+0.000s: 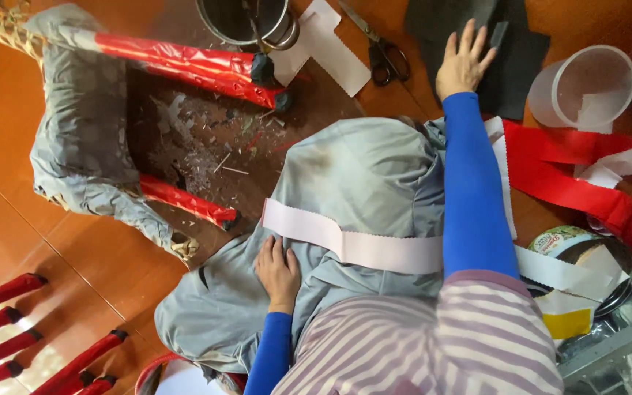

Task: Applying colored paper strips and adhesive to a paper mache giraffe frame.

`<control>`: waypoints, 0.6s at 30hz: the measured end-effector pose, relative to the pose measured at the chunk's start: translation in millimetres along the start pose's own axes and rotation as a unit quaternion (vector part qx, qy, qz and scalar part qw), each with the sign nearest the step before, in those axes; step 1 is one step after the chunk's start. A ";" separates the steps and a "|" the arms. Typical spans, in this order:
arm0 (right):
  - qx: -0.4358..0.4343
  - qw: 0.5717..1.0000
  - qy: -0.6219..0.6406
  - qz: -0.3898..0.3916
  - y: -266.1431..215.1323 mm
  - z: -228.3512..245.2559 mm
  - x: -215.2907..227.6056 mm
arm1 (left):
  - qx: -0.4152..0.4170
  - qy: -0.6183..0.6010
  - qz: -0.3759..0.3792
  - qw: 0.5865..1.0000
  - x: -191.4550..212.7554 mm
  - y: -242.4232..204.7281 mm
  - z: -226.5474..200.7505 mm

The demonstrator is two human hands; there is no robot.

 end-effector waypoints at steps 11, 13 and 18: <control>-0.070 0.960 0.266 -0.059 27.4 7.7 111.7 | 0.011 -0.018 -0.013 1.000 8.0 8.1 -7.3; -0.072 0.947 0.309 -0.040 22.1 12.1 128.3 | 0.014 -0.021 -0.023 0.999 8.4 5.8 -9.1; -0.031 0.942 0.330 -0.056 13.4 23.2 144.9 | 0.013 -0.029 -0.031 0.999 6.4 8.4 -9.6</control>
Point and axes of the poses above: each hand's wrist, its own y-axis towards the middle knuckle, its own x-axis out of the back of the hand, z = x × y, the point moved 5 cm from there along y, towards the middle knuckle, and after that the axes turned 6 degrees about -x, right-handed, at the moved point
